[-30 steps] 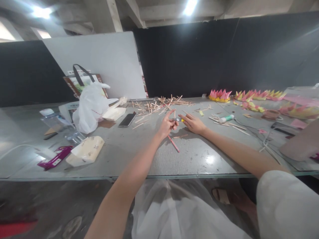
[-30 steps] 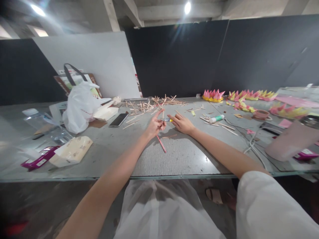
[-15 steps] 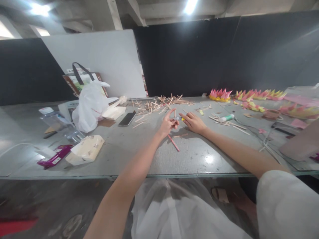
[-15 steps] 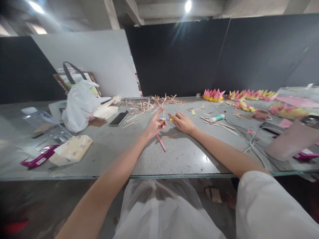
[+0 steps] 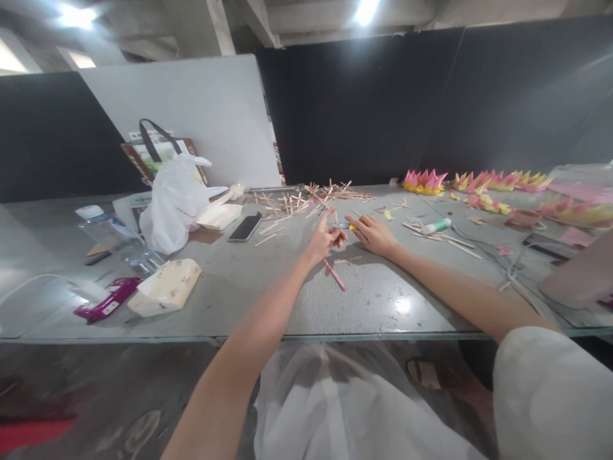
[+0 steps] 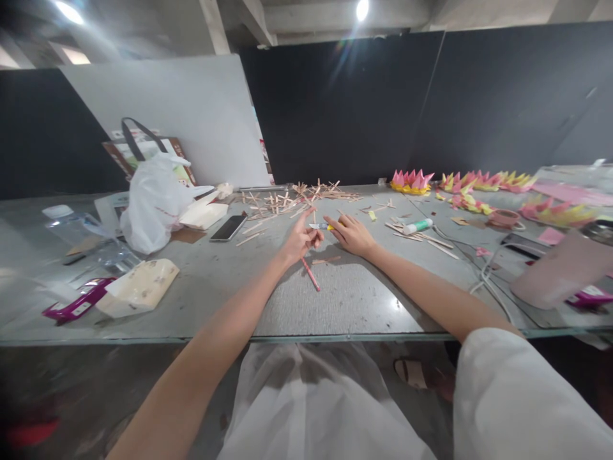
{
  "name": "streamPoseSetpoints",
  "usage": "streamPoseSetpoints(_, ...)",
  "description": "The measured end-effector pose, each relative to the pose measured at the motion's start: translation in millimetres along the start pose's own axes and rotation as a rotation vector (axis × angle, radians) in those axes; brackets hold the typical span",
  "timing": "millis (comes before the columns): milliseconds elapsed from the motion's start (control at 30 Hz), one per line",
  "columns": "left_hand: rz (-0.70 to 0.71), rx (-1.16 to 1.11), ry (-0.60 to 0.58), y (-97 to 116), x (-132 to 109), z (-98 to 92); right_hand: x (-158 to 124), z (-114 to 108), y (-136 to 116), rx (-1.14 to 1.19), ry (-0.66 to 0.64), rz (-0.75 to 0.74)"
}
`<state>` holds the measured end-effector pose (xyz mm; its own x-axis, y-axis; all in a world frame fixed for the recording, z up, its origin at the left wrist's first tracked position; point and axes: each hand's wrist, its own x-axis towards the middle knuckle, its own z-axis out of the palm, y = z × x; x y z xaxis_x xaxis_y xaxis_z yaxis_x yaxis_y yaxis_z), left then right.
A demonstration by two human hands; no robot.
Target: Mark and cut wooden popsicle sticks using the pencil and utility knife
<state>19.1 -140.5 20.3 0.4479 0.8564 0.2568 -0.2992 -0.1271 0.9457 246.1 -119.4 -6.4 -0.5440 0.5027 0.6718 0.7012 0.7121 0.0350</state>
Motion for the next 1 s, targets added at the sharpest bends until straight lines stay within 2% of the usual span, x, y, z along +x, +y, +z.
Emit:
streamPoseSetpoints(533,-0.025,0.05,-0.012,-10,5,1.5,1,-2,-1,-0.015,-0.011,-0.014)
streamPoseSetpoints(800,-0.036,-0.026,0.09,-1,2,8.9,1,-1,-1,0.005,-0.007,-0.002)
streamPoseSetpoints(1000,-0.016,0.016,0.093,-2,3,5.8,2,-1,-2,0.0,-0.015,0.007)
